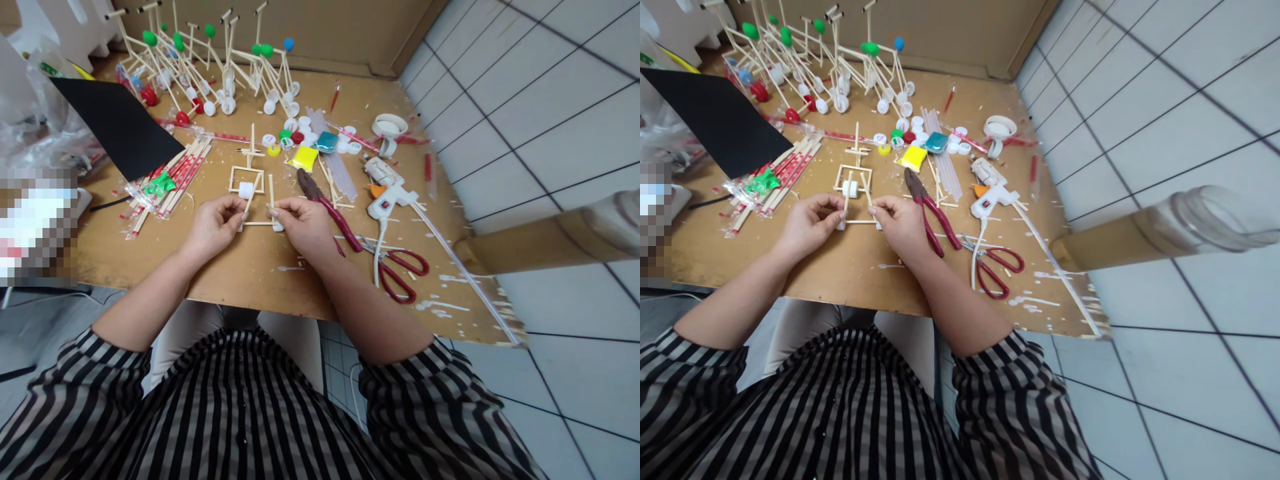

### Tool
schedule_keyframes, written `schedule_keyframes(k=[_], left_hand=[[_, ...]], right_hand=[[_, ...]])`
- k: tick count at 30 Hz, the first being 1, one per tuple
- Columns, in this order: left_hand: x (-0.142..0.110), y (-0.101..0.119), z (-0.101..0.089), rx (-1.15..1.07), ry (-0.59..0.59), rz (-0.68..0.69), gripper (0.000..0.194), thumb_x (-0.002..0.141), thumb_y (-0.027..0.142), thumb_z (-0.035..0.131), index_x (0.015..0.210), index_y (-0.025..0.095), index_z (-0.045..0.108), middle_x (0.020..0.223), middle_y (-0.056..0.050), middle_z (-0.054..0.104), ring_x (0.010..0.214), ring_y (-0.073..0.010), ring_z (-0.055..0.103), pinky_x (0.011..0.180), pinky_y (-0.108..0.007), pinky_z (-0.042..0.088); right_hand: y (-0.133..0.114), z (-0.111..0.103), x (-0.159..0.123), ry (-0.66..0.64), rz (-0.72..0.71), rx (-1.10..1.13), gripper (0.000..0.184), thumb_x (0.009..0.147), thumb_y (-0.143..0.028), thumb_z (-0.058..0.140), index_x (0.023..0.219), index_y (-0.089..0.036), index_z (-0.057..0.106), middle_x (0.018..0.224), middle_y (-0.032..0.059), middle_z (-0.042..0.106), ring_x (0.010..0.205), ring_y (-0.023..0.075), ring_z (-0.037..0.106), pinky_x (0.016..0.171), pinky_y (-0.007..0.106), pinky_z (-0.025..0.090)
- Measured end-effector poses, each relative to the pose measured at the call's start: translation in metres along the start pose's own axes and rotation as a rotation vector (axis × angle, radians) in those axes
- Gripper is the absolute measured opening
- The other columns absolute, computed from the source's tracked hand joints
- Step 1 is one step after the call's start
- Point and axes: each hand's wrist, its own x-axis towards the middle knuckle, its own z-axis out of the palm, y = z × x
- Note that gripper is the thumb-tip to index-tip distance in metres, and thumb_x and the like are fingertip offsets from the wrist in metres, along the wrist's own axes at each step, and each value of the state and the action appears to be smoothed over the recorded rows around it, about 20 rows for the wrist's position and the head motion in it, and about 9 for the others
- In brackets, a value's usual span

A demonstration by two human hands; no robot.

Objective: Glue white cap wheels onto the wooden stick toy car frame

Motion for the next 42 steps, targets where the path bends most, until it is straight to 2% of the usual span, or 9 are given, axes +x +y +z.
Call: schedule_keyframes(k=[42], left_hand=[[0.0000,0.0005,0.0000,0.008,0.020,0.022,0.003,0.073,0.015,0.063,0.075,0.017,0.065,0.067,0.001,0.066,0.057,-0.0106,0.057,0.059,-0.023,0.048]], right_hand=[[0.0003,0.0006,0.0003,0.002,-0.004,0.034,0.009,0.079,-0.025,0.067,0.074,-0.018,0.071,0.065,-0.0010,0.066,0.061,0.0131,0.055,0.062,0.027,0.046]])
